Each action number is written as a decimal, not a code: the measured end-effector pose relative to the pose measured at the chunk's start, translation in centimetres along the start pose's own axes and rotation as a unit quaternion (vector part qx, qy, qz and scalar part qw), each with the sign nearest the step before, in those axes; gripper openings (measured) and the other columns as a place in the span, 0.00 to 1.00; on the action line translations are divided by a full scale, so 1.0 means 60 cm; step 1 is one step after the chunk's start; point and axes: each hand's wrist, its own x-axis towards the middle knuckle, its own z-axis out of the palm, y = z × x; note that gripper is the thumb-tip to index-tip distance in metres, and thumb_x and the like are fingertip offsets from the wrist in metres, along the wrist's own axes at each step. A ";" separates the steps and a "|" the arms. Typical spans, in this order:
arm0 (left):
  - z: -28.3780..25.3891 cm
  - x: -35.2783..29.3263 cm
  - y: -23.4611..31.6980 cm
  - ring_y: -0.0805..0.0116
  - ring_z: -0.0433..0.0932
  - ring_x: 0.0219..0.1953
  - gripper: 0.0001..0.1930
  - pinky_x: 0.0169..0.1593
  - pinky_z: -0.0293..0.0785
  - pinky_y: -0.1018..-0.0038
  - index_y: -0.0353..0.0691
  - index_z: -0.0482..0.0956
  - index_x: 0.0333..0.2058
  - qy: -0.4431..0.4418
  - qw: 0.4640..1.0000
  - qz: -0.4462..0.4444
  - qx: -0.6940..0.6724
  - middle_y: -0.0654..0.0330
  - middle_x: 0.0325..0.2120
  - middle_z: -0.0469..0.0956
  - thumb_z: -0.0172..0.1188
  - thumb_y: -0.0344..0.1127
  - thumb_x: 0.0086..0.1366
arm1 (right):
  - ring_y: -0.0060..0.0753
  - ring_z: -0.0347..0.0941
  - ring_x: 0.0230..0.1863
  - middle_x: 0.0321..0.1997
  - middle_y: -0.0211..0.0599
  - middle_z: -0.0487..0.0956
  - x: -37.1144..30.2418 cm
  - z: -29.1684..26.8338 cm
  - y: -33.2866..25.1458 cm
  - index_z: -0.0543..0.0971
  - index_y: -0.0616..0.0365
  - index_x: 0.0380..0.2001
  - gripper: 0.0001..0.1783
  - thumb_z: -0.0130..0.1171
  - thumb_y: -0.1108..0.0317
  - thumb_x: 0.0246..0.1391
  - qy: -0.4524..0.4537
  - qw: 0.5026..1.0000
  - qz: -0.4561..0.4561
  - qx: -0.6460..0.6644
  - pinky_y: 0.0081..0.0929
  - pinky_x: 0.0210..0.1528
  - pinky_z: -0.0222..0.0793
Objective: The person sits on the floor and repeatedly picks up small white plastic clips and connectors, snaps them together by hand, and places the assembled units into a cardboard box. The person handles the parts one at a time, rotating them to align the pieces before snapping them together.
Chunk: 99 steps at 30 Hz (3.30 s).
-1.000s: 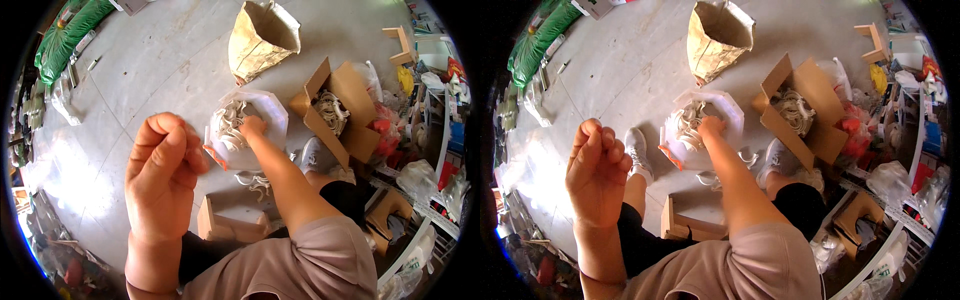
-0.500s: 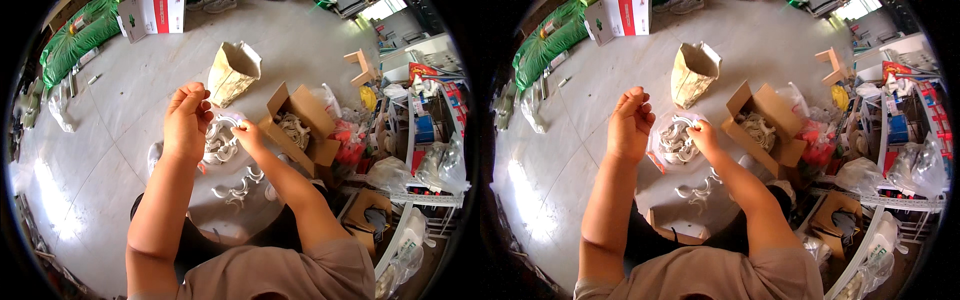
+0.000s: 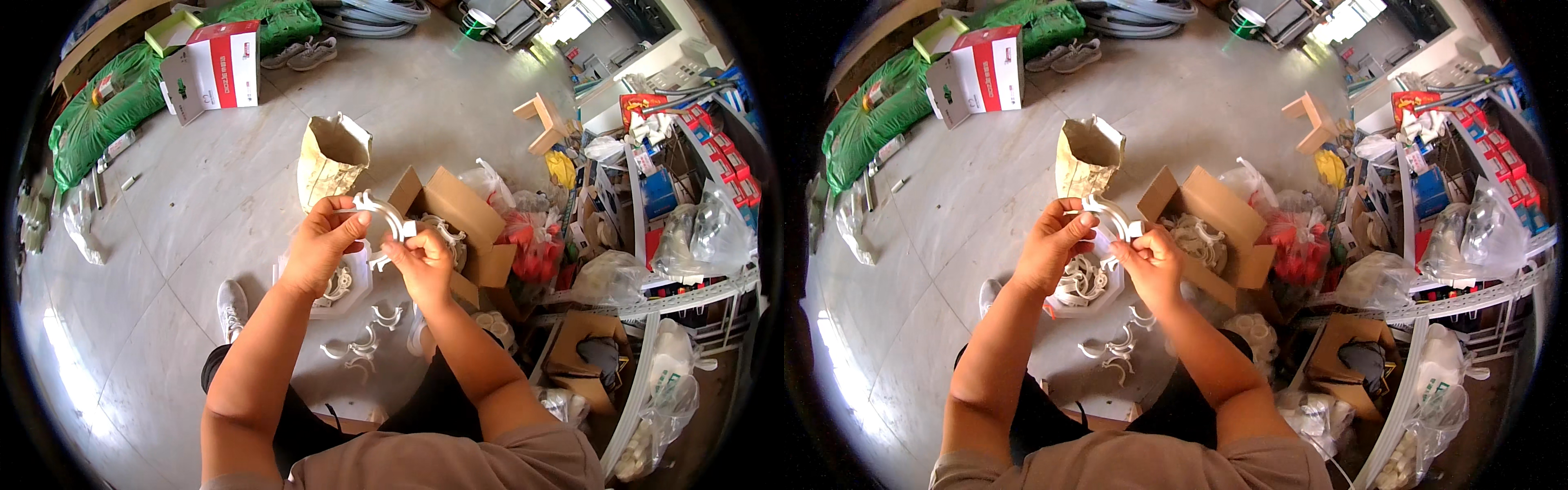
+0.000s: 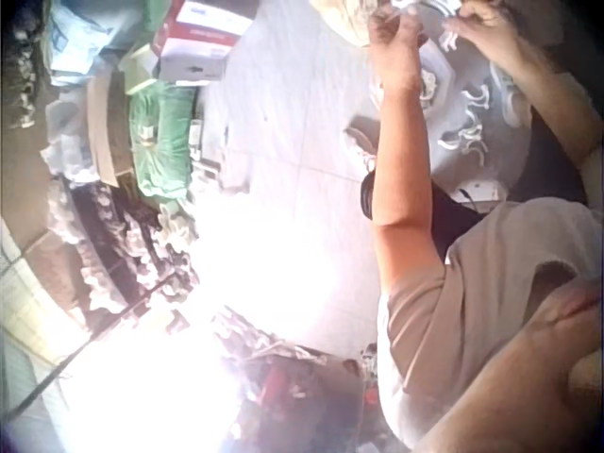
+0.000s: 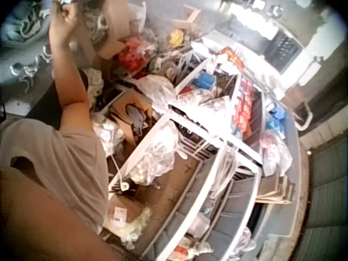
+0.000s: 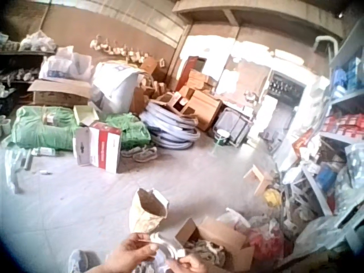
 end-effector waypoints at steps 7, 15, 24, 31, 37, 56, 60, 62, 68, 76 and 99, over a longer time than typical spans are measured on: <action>0.001 0.007 -0.020 0.76 0.73 0.29 0.12 0.35 0.70 0.79 0.42 0.67 0.36 -0.001 0.995 -0.017 -0.102 0.66 0.27 0.74 0.60 0.32 0.54 | 0.32 0.71 0.26 0.31 0.41 0.76 0.014 -0.018 -0.046 0.68 0.59 0.15 0.15 0.68 0.74 0.32 -0.074 0.960 -0.210 -0.171 0.24 0.25 0.66; 0.021 0.006 -0.029 0.74 0.74 0.31 0.13 0.35 0.72 0.78 0.34 0.69 0.39 -0.077 0.996 0.007 -0.048 0.61 0.29 0.75 0.57 0.23 0.53 | 0.15 0.64 0.29 0.29 0.29 0.70 0.023 -0.024 -0.048 0.66 0.60 0.28 0.08 0.53 0.69 0.53 -0.123 0.963 0.170 0.172 0.14 0.30 0.61; 0.023 -0.002 -0.032 0.75 0.72 0.32 0.09 0.36 0.71 0.79 0.36 0.72 0.38 -0.128 0.991 0.039 0.000 0.64 0.31 0.73 0.54 0.30 0.58 | 0.13 0.61 0.21 0.22 0.24 0.70 0.014 -0.017 -0.046 0.69 0.59 0.28 0.10 0.53 0.64 0.53 -0.094 0.942 0.233 0.221 0.14 0.26 0.58; 0.009 0.001 -0.030 0.76 0.69 0.24 0.08 0.31 0.69 0.81 0.36 0.74 0.31 -0.086 0.996 -0.008 -0.002 0.65 0.25 0.72 0.53 0.35 0.60 | 0.13 0.61 0.21 0.22 0.27 0.70 0.011 -0.008 -0.045 0.70 0.60 0.28 0.07 0.54 0.68 0.51 -0.106 0.919 0.223 0.307 0.13 0.25 0.57; 0.016 0.002 -0.013 0.78 0.69 0.24 0.09 0.30 0.67 0.82 0.37 0.73 0.30 -0.080 0.994 -0.079 0.010 0.65 0.24 0.72 0.56 0.38 0.58 | 0.12 0.59 0.20 0.21 0.24 0.69 0.012 -0.022 -0.036 0.72 0.60 0.25 0.06 0.55 0.69 0.49 -0.124 0.941 0.219 0.228 0.12 0.23 0.54; 0.016 0.002 -0.037 0.76 0.69 0.29 0.05 0.36 0.68 0.80 0.33 0.70 0.34 -0.139 0.965 0.175 0.138 0.64 0.28 0.72 0.50 0.29 0.61 | 0.28 0.66 0.24 0.21 0.34 0.70 0.015 -0.029 -0.038 0.71 0.58 0.29 0.14 0.51 0.58 0.51 -0.179 0.729 0.395 0.529 0.31 0.34 0.66; 0.018 0.005 -0.036 0.75 0.68 0.32 0.14 0.39 0.67 0.79 0.34 0.66 0.46 -0.069 0.985 0.131 0.091 0.62 0.32 0.71 0.49 0.32 0.63 | 0.28 0.62 0.22 0.16 0.28 0.64 0.033 -0.029 -0.052 0.72 0.53 0.25 0.15 0.51 0.52 0.49 -0.148 0.709 0.379 0.576 0.31 0.34 0.63; 0.010 0.014 -0.037 0.73 0.69 0.35 0.15 0.41 0.67 0.76 0.34 0.65 0.47 -0.076 0.989 0.092 0.083 0.60 0.34 0.72 0.47 0.35 0.64 | 0.39 0.70 0.27 0.15 0.32 0.68 0.045 -0.047 -0.042 0.71 0.55 0.21 0.19 0.46 0.50 0.53 -0.104 0.708 0.356 0.601 0.38 0.37 0.66; 0.008 -0.001 -0.024 0.74 0.70 0.37 0.13 0.42 0.67 0.77 0.33 0.70 0.43 -0.179 0.980 0.019 0.079 0.61 0.36 0.73 0.46 0.35 0.64 | 0.27 0.63 0.21 0.15 0.27 0.65 0.054 -0.051 -0.045 0.70 0.55 0.23 0.19 0.40 0.52 0.57 -0.090 0.691 0.333 0.635 0.31 0.39 0.63; 0.019 -0.004 -0.029 0.76 0.71 0.34 0.11 0.40 0.70 0.78 0.34 0.73 0.40 -0.172 0.984 0.022 0.050 0.63 0.32 0.73 0.50 0.33 0.62 | 0.29 0.67 0.24 0.18 0.29 0.70 0.055 -0.061 -0.026 0.71 0.56 0.25 0.17 0.42 0.54 0.57 -0.039 0.743 0.381 0.549 0.32 0.38 0.65; 0.012 0.008 -0.023 0.80 0.67 0.23 0.11 0.29 0.68 0.81 0.37 0.74 0.28 -0.035 0.997 -0.062 0.039 0.67 0.21 0.70 0.55 0.41 0.59 | 0.10 0.57 0.25 0.23 0.20 0.66 0.028 -0.022 -0.043 0.70 0.60 0.25 0.10 0.55 0.65 0.52 -0.168 0.956 0.199 0.137 0.11 0.26 0.53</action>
